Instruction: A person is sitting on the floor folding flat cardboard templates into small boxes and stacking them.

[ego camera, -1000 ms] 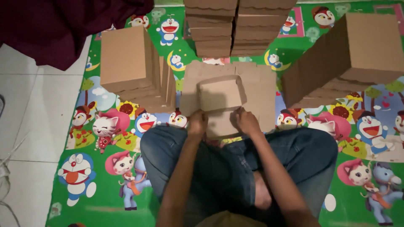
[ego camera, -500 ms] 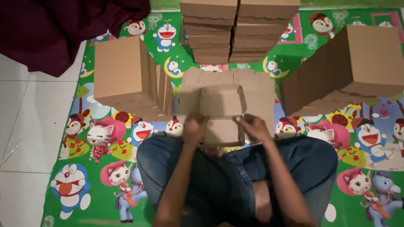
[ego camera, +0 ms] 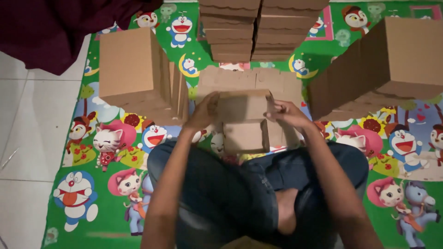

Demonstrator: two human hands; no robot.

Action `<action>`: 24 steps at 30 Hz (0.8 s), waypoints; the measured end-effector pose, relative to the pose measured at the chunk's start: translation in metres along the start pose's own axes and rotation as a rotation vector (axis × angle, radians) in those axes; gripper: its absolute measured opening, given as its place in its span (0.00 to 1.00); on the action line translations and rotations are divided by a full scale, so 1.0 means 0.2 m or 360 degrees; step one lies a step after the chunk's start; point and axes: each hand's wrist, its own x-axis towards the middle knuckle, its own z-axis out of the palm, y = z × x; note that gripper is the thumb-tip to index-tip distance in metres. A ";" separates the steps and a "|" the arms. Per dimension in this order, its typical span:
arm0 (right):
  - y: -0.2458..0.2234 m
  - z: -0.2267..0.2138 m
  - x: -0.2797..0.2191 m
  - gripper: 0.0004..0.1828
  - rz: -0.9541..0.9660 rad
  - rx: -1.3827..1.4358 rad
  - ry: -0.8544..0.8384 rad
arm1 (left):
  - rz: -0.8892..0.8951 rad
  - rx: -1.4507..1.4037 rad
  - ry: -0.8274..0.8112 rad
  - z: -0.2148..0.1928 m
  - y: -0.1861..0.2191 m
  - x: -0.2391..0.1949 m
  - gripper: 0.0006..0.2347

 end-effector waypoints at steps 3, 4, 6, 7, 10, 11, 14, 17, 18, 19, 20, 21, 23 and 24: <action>0.07 0.01 -0.14 0.32 -0.0422 -0.0037 -0.0170 | 0.0162 0.0077 -0.0153 0.01 0.03 -0.12 0.29; 0.07 0.04 -0.20 0.32 -0.0655 -0.0313 -0.0088 | 0.0294 0.0406 -0.0137 0.02 0.03 -0.15 0.25; 0.07 0.08 -0.29 0.32 -0.0886 -0.0592 0.0002 | 0.0432 0.0736 -0.0125 0.03 0.04 -0.21 0.22; 0.09 0.09 -0.33 0.32 -0.0996 -0.0731 -0.0013 | 0.0539 0.0980 -0.0169 0.04 0.07 -0.25 0.21; 0.03 0.15 -0.42 0.25 -0.1275 -0.1047 -0.0054 | 0.0790 0.1223 -0.0265 0.04 0.08 -0.33 0.19; -0.01 0.16 -0.45 0.19 -0.1448 -0.1226 -0.0072 | 0.0944 0.1222 -0.0319 0.04 0.08 -0.35 0.19; 0.19 0.13 -0.37 0.31 -0.1332 -0.1457 -0.0189 | 0.0802 0.1372 -0.0298 0.10 -0.25 -0.30 0.19; 0.18 0.17 -0.37 0.33 -0.1274 -0.1711 -0.0155 | 0.0781 0.1294 -0.0293 0.13 -0.43 -0.24 0.20; 0.18 0.18 -0.38 0.33 -0.1274 -0.1711 -0.0158 | 0.0779 0.1293 -0.0291 0.12 -0.40 -0.28 0.20; 0.17 0.20 -0.39 0.36 -0.1237 -0.1822 -0.0168 | 0.0728 0.1168 -0.0270 0.11 -0.36 -0.30 0.22; 0.17 0.21 -0.40 0.39 -0.1198 -0.1932 -0.0178 | 0.0676 0.1043 -0.0249 0.10 -0.32 -0.32 0.25; 0.18 0.20 -0.40 0.39 -0.1195 -0.1930 -0.0176 | 0.0676 0.1043 -0.0252 0.12 -0.34 -0.31 0.25; 0.21 0.20 -0.39 0.45 -0.1127 -0.1932 -0.0200 | 0.0388 0.0452 -0.0042 0.14 -0.39 -0.29 0.16; 0.25 0.20 -0.37 0.45 -0.1126 -0.1928 -0.0202 | 0.0385 0.0454 -0.0043 0.17 -0.39 -0.29 0.16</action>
